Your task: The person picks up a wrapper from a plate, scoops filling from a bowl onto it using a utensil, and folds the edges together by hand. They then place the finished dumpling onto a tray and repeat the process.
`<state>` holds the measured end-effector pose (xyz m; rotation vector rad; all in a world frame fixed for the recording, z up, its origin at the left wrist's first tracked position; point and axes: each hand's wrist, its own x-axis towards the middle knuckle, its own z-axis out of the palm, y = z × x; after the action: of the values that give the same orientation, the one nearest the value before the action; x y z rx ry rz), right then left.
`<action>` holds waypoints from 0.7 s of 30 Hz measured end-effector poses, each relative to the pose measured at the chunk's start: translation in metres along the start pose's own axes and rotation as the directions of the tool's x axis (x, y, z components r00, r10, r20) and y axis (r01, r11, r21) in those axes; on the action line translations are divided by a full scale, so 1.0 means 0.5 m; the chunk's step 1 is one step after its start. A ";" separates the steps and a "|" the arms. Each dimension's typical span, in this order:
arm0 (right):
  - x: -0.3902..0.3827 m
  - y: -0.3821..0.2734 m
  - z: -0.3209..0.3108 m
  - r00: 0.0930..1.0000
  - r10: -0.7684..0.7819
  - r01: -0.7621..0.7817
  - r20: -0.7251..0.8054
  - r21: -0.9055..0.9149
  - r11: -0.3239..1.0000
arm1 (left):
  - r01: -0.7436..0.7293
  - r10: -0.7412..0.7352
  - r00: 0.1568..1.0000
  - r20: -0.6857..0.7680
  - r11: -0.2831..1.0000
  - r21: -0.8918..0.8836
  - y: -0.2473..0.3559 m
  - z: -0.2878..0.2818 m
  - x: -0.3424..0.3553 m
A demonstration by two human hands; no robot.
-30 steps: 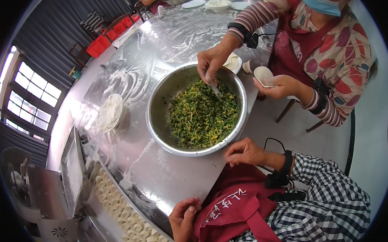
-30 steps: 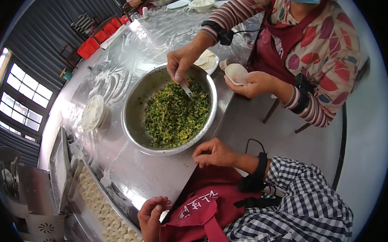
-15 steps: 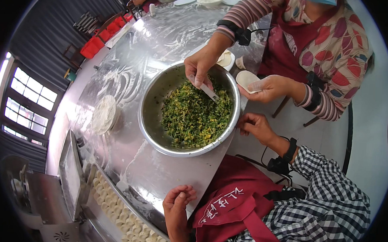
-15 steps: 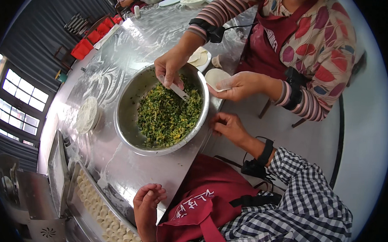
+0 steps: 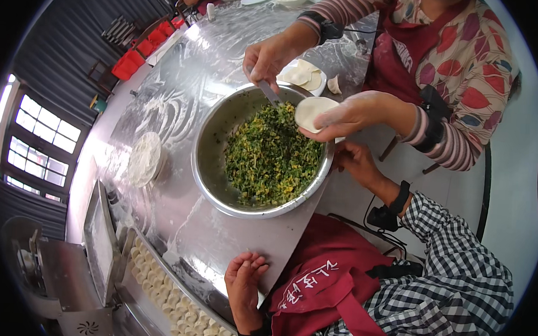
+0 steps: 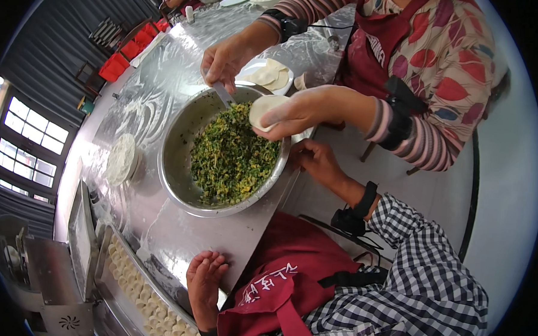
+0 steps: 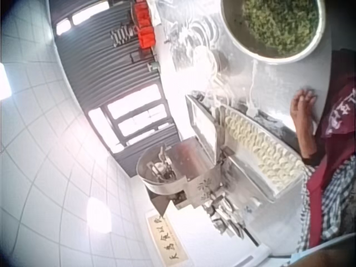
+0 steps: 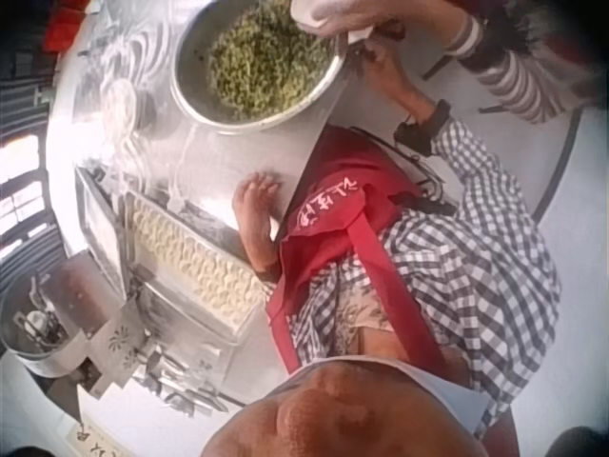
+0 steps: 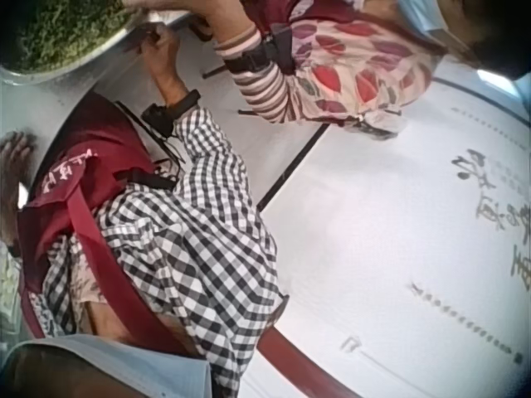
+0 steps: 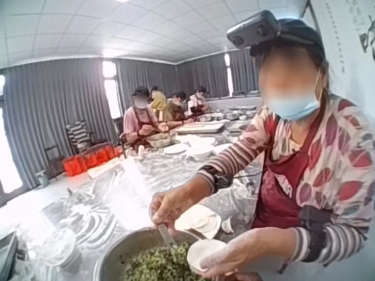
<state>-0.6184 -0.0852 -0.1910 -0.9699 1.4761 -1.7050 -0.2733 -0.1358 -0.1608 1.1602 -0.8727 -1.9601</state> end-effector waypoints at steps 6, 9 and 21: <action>0.078 -0.004 -0.019 0.989 -0.085 0.052 -0.119 -0.258 0.965 | 0.010 -0.011 0.999 -0.035 1.000 -0.011 0.005 0.002 -0.005; 0.115 0.007 -0.031 0.954 -0.281 0.221 -0.110 -0.379 0.899 | 0.025 -0.024 0.998 -0.049 1.000 0.003 0.008 0.008 -0.007; 0.300 0.025 -0.077 0.770 -0.636 0.438 -0.057 -0.677 0.591 | 0.038 -0.034 0.996 -0.082 0.998 0.054 0.011 0.021 -0.008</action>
<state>-0.7262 -0.1973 -0.1909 -1.7459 2.2092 -1.8429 -0.2800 -0.1333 -0.1507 1.2868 -0.8749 -1.9143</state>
